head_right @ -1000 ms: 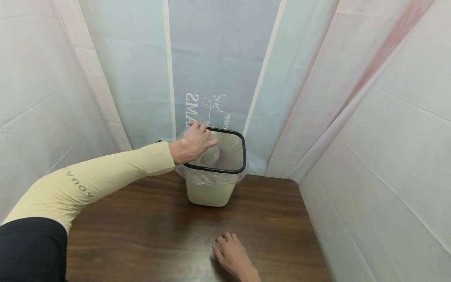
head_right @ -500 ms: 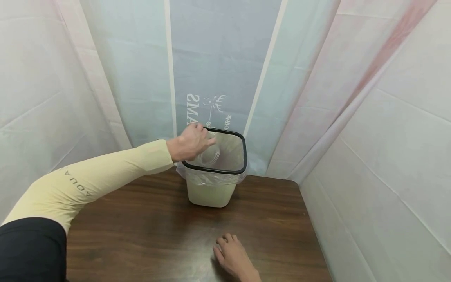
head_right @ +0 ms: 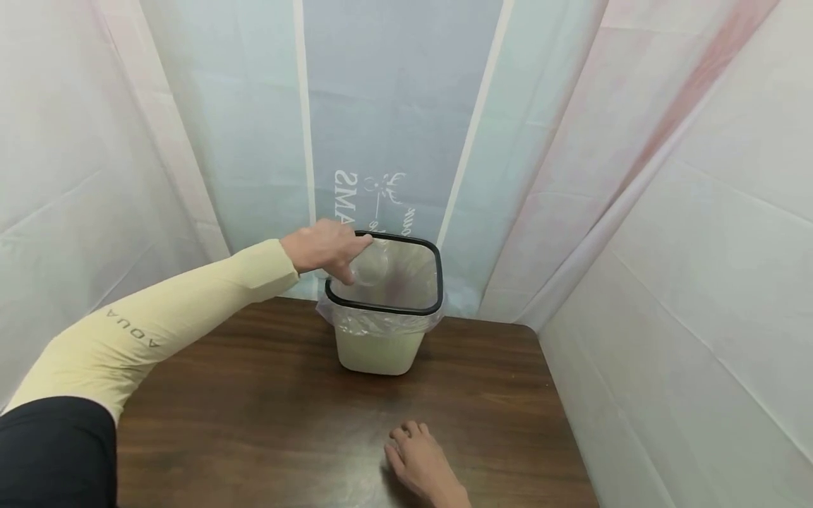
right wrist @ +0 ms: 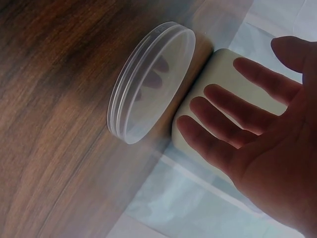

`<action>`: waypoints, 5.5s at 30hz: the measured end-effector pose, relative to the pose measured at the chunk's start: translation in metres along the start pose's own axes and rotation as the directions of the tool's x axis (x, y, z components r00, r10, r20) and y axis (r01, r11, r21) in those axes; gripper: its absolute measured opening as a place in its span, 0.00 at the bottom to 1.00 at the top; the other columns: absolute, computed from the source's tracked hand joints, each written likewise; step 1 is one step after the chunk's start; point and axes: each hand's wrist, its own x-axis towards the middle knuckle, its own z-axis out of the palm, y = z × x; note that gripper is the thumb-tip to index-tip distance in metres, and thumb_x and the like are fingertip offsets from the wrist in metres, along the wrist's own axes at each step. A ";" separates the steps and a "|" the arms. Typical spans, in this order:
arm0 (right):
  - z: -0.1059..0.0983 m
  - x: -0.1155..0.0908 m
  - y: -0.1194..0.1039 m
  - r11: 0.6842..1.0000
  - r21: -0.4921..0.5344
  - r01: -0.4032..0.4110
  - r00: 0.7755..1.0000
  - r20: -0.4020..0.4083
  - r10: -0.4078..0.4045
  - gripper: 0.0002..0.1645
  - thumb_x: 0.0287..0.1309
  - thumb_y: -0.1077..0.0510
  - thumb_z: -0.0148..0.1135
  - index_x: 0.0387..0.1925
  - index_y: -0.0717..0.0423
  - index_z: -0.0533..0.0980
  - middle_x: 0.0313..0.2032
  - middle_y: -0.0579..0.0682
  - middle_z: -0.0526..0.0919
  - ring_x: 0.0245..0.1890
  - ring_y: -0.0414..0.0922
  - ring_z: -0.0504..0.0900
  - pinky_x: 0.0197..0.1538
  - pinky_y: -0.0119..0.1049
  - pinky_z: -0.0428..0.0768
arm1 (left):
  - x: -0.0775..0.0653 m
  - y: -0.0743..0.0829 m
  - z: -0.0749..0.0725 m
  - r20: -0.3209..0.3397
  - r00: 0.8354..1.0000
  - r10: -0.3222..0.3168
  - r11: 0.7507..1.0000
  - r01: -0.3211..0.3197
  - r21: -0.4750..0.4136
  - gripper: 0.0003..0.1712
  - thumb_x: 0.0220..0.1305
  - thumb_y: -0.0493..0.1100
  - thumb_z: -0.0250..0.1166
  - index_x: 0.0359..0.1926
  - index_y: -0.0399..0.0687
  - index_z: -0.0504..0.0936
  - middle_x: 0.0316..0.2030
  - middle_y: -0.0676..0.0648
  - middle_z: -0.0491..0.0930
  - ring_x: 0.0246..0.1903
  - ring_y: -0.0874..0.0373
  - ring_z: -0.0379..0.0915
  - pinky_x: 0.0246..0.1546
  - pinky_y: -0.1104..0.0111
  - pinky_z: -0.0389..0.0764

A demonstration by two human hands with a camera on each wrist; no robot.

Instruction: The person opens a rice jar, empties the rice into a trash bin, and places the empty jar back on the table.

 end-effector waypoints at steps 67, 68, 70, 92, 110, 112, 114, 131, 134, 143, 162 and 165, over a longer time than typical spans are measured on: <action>0.004 -0.001 -0.004 0.999 0.037 0.004 0.998 0.066 -0.007 0.19 0.71 0.43 0.49 0.49 0.48 0.80 0.46 0.46 0.81 0.47 0.46 0.77 0.50 0.46 0.78 | 0.002 -0.054 0.023 0.048 0.994 0.097 0.816 -0.052 -0.576 0.50 0.58 0.71 0.61 0.76 0.61 0.55 0.76 0.49 0.54 0.74 0.48 0.52 0.71 0.50 0.58; 0.004 -0.001 -0.004 0.999 0.037 0.006 0.998 0.068 -0.008 0.19 0.71 0.43 0.49 0.49 0.48 0.80 0.46 0.46 0.81 0.47 0.46 0.77 0.52 0.47 0.77 | 0.001 -0.054 0.024 0.043 0.995 0.091 0.811 -0.049 -0.583 0.51 0.58 0.72 0.61 0.76 0.60 0.54 0.76 0.49 0.54 0.74 0.48 0.53 0.71 0.51 0.59; 0.004 -0.001 -0.004 0.999 0.038 0.005 0.997 0.072 -0.007 0.19 0.71 0.43 0.49 0.48 0.48 0.80 0.45 0.46 0.81 0.47 0.45 0.78 0.54 0.48 0.76 | 0.000 -0.054 0.023 0.026 0.996 0.082 0.809 -0.051 -0.585 0.52 0.57 0.70 0.63 0.74 0.51 0.55 0.73 0.43 0.59 0.71 0.46 0.58 0.69 0.51 0.62; 0.001 -0.006 -0.009 1.000 0.015 0.023 0.999 0.045 -0.023 0.18 0.71 0.46 0.50 0.48 0.50 0.81 0.44 0.46 0.82 0.45 0.46 0.78 0.47 0.42 0.78 | 0.003 -0.046 0.018 -0.183 0.983 0.028 0.830 -0.125 -0.544 0.42 0.56 0.62 0.68 0.63 0.44 0.64 0.52 0.40 0.71 0.51 0.48 0.69 0.54 0.56 0.72; -0.001 -0.006 -0.012 1.000 0.008 0.030 0.999 0.036 -0.030 0.18 0.72 0.46 0.50 0.48 0.50 0.81 0.45 0.47 0.82 0.49 0.48 0.79 0.51 0.45 0.78 | -0.004 -0.042 0.021 -0.211 0.975 0.068 0.907 -0.148 -0.393 0.35 0.60 0.62 0.64 0.62 0.51 0.69 0.52 0.38 0.69 0.51 0.44 0.65 0.54 0.52 0.69; 0.000 -0.006 -0.012 1.000 0.011 0.027 0.999 0.040 -0.027 0.18 0.71 0.47 0.50 0.48 0.50 0.81 0.45 0.46 0.82 0.49 0.48 0.79 0.51 0.45 0.79 | -0.005 -0.041 0.022 -0.194 0.978 0.069 0.917 -0.139 -0.374 0.32 0.62 0.61 0.62 0.62 0.54 0.68 0.52 0.39 0.68 0.51 0.43 0.63 0.55 0.51 0.67; 0.001 -0.006 -0.011 1.000 0.018 0.017 0.999 0.051 -0.018 0.19 0.71 0.46 0.50 0.49 0.50 0.81 0.45 0.46 0.82 0.49 0.48 0.78 0.50 0.45 0.79 | -0.005 -0.041 0.023 -0.188 0.980 0.071 0.922 -0.137 -0.363 0.29 0.64 0.59 0.60 0.62 0.56 0.68 0.52 0.39 0.68 0.52 0.42 0.62 0.55 0.50 0.65; 0.002 -0.007 -0.009 0.999 0.037 0.008 0.998 0.062 -0.011 0.19 0.71 0.45 0.50 0.49 0.50 0.81 0.45 0.46 0.82 0.47 0.46 0.79 0.48 0.43 0.79 | -0.009 -0.037 0.020 -0.273 0.960 0.060 0.924 -0.157 -0.349 0.31 0.58 0.64 0.64 0.57 0.55 0.72 0.45 0.42 0.69 0.46 0.46 0.63 0.46 0.57 0.67; 0.001 -0.007 -0.009 0.999 0.039 0.003 0.998 0.065 -0.006 0.19 0.71 0.45 0.50 0.48 0.50 0.81 0.44 0.46 0.82 0.47 0.46 0.79 0.47 0.43 0.79 | -0.011 -0.039 0.019 -0.276 0.958 0.074 0.924 -0.170 -0.342 0.30 0.58 0.62 0.63 0.56 0.55 0.72 0.44 0.42 0.70 0.45 0.45 0.63 0.45 0.56 0.67; 0.001 -0.007 -0.009 1.000 0.023 0.009 0.999 0.050 -0.010 0.19 0.71 0.45 0.50 0.48 0.51 0.81 0.44 0.46 0.83 0.47 0.46 0.80 0.52 0.46 0.79 | -0.014 -0.037 0.015 -0.292 0.947 0.134 0.916 -0.231 -0.327 0.23 0.60 0.56 0.61 0.54 0.54 0.73 0.43 0.42 0.70 0.45 0.44 0.62 0.45 0.56 0.66; 0.001 -0.009 -0.009 1.000 0.022 -0.009 0.999 0.047 0.008 0.19 0.70 0.45 0.51 0.48 0.52 0.81 0.44 0.47 0.82 0.48 0.47 0.80 0.57 0.50 0.77 | -0.008 -0.036 0.020 -0.347 0.936 0.062 0.905 -0.200 -0.376 0.26 0.66 0.63 0.56 0.57 0.55 0.72 0.45 0.42 0.71 0.46 0.45 0.64 0.50 0.55 0.68; 0.000 -0.009 -0.009 1.000 0.023 -0.004 0.999 0.044 0.003 0.19 0.71 0.45 0.51 0.48 0.51 0.81 0.43 0.46 0.82 0.47 0.47 0.80 0.51 0.46 0.79 | -0.006 -0.038 0.022 -0.333 0.942 0.053 0.899 -0.190 -0.395 0.27 0.67 0.64 0.55 0.58 0.54 0.71 0.46 0.41 0.71 0.46 0.45 0.64 0.50 0.54 0.68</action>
